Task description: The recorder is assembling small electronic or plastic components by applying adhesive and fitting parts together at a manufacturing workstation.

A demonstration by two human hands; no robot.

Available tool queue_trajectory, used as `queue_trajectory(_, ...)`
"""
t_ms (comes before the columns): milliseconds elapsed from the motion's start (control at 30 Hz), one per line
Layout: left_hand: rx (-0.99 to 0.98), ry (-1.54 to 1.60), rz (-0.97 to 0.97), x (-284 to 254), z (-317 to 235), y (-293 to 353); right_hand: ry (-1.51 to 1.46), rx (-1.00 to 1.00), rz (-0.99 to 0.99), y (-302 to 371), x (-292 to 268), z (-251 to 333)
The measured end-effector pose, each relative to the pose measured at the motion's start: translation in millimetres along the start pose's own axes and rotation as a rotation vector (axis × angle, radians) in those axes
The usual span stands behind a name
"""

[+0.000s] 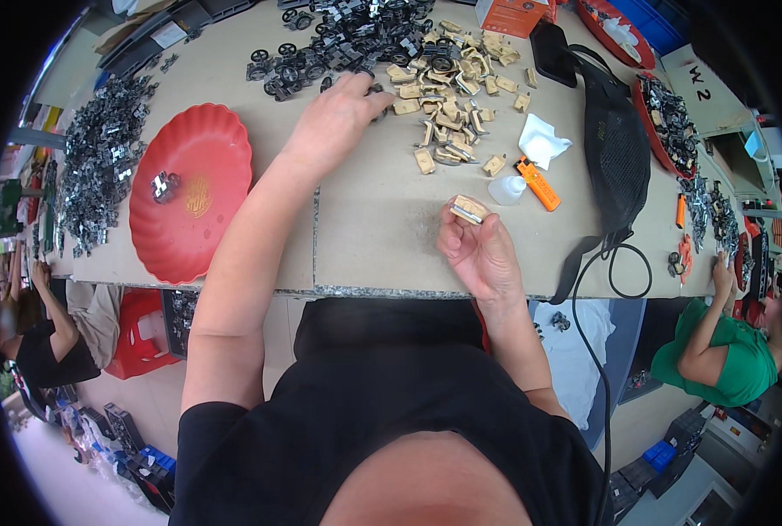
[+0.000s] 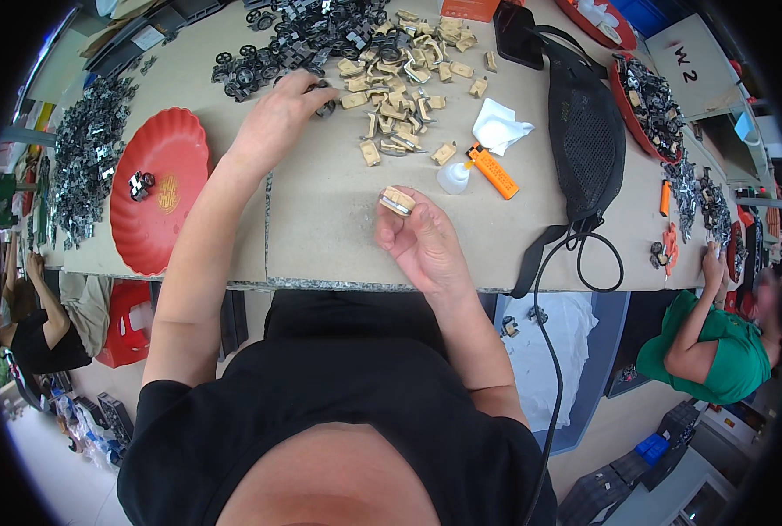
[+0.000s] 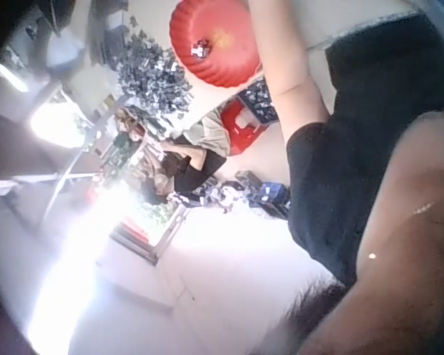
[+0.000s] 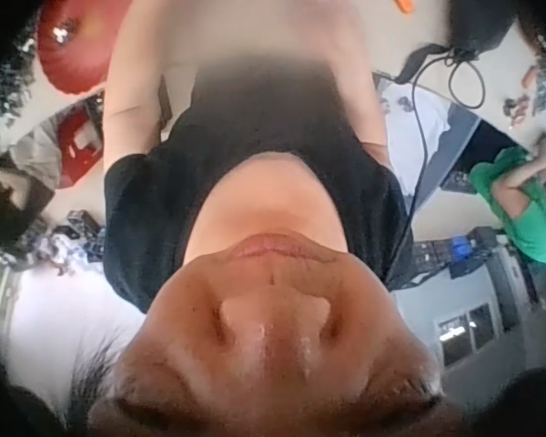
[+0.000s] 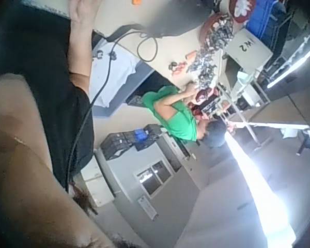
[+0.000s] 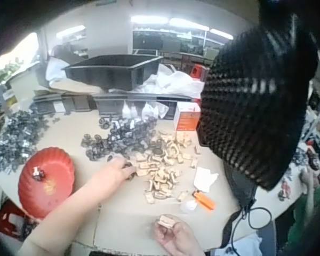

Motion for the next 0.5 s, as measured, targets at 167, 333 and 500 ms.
queue_trajectory(167,-0.239,-0.063,0.128,-33,-34,40,0.030,0.004,-0.025,1,0,-1)
queue_trajectory(333,-0.265,0.079,0.104,-47,-58,74,0.087,0.007,-0.019,-1,3,-5)
queue_trajectory(500,-0.299,0.318,0.108,-61,-53,69,0.094,-0.003,-0.042,0,0,-5)
Point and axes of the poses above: each hand's wrist, its own y-axis away from the middle knuckle, its own x-axis out of the palm, z = x × y, the point moved 4 cm from there along -y, towards the middle knuckle, and after that the axes turned 15 degrees about -z, right-handed, at the moved point
